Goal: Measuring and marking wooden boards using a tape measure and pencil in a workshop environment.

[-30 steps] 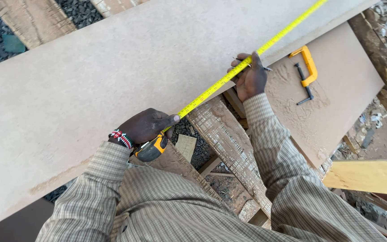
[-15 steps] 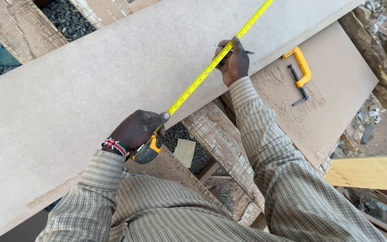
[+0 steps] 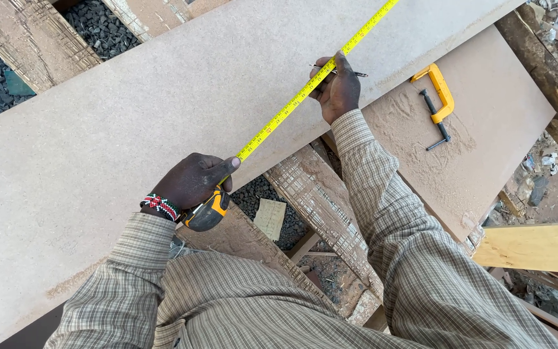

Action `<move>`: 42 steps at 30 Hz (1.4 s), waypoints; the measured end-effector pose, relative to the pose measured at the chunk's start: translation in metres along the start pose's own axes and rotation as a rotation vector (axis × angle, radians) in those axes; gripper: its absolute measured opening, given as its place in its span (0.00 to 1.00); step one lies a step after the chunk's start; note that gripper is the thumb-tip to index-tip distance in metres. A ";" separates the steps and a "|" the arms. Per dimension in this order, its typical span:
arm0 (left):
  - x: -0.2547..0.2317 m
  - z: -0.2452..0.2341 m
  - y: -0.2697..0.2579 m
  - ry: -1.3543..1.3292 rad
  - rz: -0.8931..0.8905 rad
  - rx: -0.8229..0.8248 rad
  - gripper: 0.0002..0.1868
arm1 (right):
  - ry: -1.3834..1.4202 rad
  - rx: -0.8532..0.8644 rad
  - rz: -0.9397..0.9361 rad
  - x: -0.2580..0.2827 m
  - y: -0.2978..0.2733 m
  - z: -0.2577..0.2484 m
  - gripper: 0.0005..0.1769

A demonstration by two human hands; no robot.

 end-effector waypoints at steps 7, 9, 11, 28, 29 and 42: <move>0.001 -0.009 -0.009 -0.017 -0.019 -0.011 0.39 | -0.022 -0.015 0.032 -0.004 -0.004 0.010 0.30; 0.004 -0.011 -0.009 -0.013 -0.027 -0.012 0.38 | -0.035 -0.027 0.043 -0.006 -0.004 0.012 0.30; 0.002 -0.014 -0.011 -0.020 -0.037 -0.010 0.39 | -0.025 0.001 0.038 -0.008 -0.001 0.015 0.30; 0.095 -0.090 0.073 0.550 -0.038 -0.441 0.36 | -0.246 0.205 0.175 -0.015 -0.006 0.024 0.35; 0.105 -0.107 0.084 0.589 -0.023 -0.503 0.36 | -0.287 0.213 0.152 -0.015 -0.006 0.028 0.34; 0.170 -0.228 0.227 0.728 -0.297 -0.739 0.34 | -0.597 0.610 -0.273 -0.059 -0.003 0.117 0.18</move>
Point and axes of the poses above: each hand's wrist, its own y-axis towards the middle knuckle, its own z-axis out of the palm, x = y × z, the point moved 3 cm from there along y, towards the middle knuckle, and after that the axes turned 6 degrees about y, right-handed, at the moved point
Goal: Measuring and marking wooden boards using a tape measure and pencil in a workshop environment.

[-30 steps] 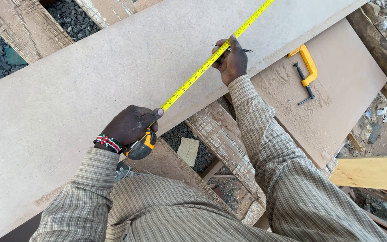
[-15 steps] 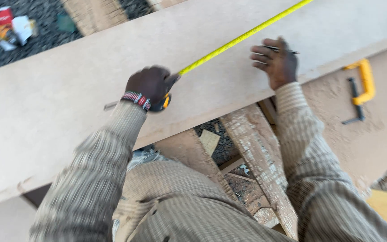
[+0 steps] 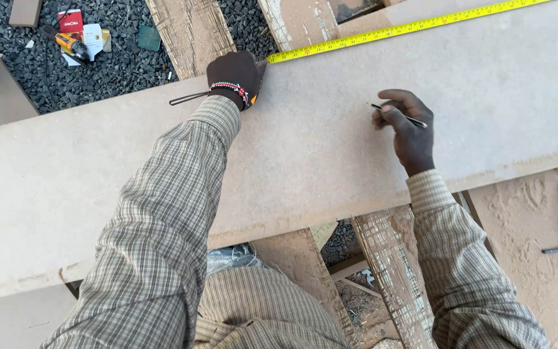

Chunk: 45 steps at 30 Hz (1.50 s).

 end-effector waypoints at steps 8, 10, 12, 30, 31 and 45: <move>-0.001 0.018 0.007 -0.094 -0.047 0.035 0.34 | -0.275 0.171 -0.303 -0.012 0.114 0.058 0.02; -0.001 0.015 0.004 -0.114 -0.049 0.040 0.33 | -0.340 0.171 -0.339 -0.028 0.138 0.070 0.03; -0.001 0.016 0.004 -0.133 -0.051 0.042 0.32 | -0.404 0.170 -0.377 -0.037 0.154 0.081 0.05; -0.006 0.023 0.011 -0.138 -0.052 0.005 0.30 | -0.454 0.130 -0.388 -0.054 0.164 0.091 0.04; -0.006 0.021 0.011 -0.153 -0.069 0.018 0.30 | -0.450 0.135 -0.387 -0.054 0.164 0.091 0.04; -0.008 0.020 0.010 -0.169 -0.076 -0.009 0.30 | -0.447 0.150 -0.371 -0.058 0.166 0.088 0.03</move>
Point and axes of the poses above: each hand's wrist, its own y-axis towards the middle knuckle, its own z-axis out of the palm, x = y × z, the point moved 3 cm from there along y, towards the middle knuckle, and after that the axes turned 6 degrees about y, right-handed, at the moved point
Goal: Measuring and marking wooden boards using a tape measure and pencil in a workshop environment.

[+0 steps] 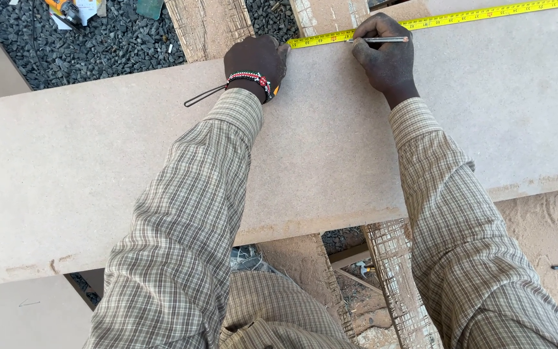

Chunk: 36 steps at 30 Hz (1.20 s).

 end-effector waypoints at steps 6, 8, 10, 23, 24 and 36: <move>0.001 0.002 0.003 -0.011 0.012 -0.006 0.30 | 0.005 0.007 -0.010 -0.001 0.000 0.000 0.04; 0.001 0.001 0.002 -0.003 0.005 0.014 0.31 | 0.018 -0.001 -0.053 0.005 -0.003 0.001 0.04; 0.000 0.000 0.000 -0.010 0.008 0.015 0.31 | 0.027 -0.004 -0.038 0.002 -0.003 0.001 0.04; -0.002 -0.002 -0.002 0.000 -0.021 -0.008 0.34 | 0.035 -0.048 -0.062 0.007 -0.006 0.005 0.04; -0.001 0.000 -0.002 0.000 -0.022 -0.007 0.34 | 0.035 -0.047 -0.061 0.003 -0.006 0.006 0.04; 0.021 -0.068 -0.036 -0.137 0.128 0.365 0.42 | 0.504 -0.124 0.185 0.030 -0.023 -0.009 0.02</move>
Point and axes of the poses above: each hand's wrist, its own y-axis towards the middle knuckle, its own z-axis out of the palm, x = y × z, the point moved 3 cm from there along y, towards the middle knuckle, and after that the axes turned 6 degrees about y, right-handed, at the moved point
